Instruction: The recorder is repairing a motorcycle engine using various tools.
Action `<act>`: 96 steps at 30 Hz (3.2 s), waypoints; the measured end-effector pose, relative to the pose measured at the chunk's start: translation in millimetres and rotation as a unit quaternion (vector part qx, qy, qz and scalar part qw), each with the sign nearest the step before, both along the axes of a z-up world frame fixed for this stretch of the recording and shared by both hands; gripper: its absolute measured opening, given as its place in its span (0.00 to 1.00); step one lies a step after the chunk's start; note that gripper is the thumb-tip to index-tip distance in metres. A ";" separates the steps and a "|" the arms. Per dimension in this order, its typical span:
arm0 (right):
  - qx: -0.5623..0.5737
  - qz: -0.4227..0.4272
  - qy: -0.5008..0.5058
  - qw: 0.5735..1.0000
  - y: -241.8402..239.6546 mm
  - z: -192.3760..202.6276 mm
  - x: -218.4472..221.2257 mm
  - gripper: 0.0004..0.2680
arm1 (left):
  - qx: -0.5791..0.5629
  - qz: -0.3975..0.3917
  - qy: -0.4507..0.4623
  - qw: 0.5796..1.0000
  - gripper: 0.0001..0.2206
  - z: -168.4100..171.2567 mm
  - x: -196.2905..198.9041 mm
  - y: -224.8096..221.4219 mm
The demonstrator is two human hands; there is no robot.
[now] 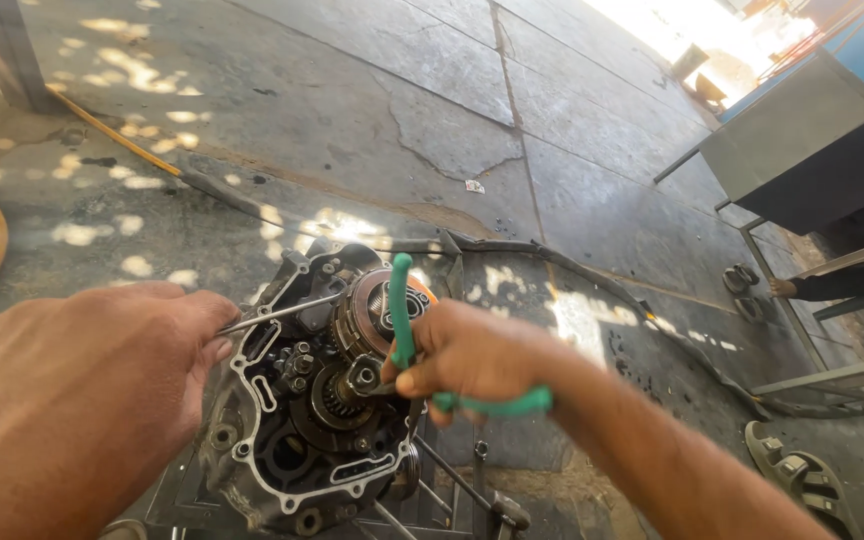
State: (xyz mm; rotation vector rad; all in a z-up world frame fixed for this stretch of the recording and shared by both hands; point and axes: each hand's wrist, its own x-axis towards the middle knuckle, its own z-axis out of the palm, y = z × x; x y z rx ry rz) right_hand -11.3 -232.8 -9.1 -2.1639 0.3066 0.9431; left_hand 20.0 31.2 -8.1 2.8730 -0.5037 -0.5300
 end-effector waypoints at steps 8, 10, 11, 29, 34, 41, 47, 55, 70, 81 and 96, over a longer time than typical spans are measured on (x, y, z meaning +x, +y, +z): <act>-0.012 -0.122 -0.293 0.948 24.6 -82.7 -97.2 0.14 | 0.030 -0.016 -0.017 0.999 0.09 24.2 -27.5 -15.8; -0.067 -0.111 -0.325 0.937 29.9 -102.3 -112.4 0.16 | 0.039 -0.038 -0.005 0.999 0.07 21.1 -32.1 -21.0; -0.022 -0.093 -0.394 0.914 25.3 -111.5 -112.6 0.15 | 0.017 -0.038 -0.020 0.999 0.07 18.9 -29.1 -23.5; 0.101 0.020 0.003 0.995 -28.2 -21.0 35.2 0.13 | 0.022 0.015 0.056 0.998 0.08 30.4 -15.8 -0.9; -0.007 0.156 0.008 0.988 -4.6 -8.8 64.2 0.12 | 0.028 -0.028 0.076 0.996 0.05 8.7 -16.2 -1.7; -0.167 0.224 -0.008 0.960 30.1 2.6 61.0 0.10 | 0.029 -0.131 0.031 0.990 0.03 -0.8 -27.3 -2.2; -0.172 0.204 -0.003 0.964 32.7 7.4 64.7 0.10 | 0.028 -0.168 0.034 0.985 0.04 -12.6 -39.3 -11.4; -0.101 0.209 0.012 0.973 18.6 -1.4 67.9 0.10 | 0.038 -0.142 0.089 0.985 0.07 -28.6 -54.3 -28.1; -0.099 0.173 -0.024 0.980 14.5 -1.7 55.7 0.07 | 0.094 -0.267 0.111 0.953 0.14 -64.4 -50.1 -18.1; -0.095 0.174 -0.036 0.980 11.8 2.4 49.4 0.08 | 0.108 -0.206 0.107 0.967 0.11 -31.4 -73.4 -61.8; -0.061 0.154 -0.080 0.983 -0.6 -3.1 39.3 0.08 | 0.056 0.185 -0.392 0.900 0.10 -177.9 -159.1 -156.3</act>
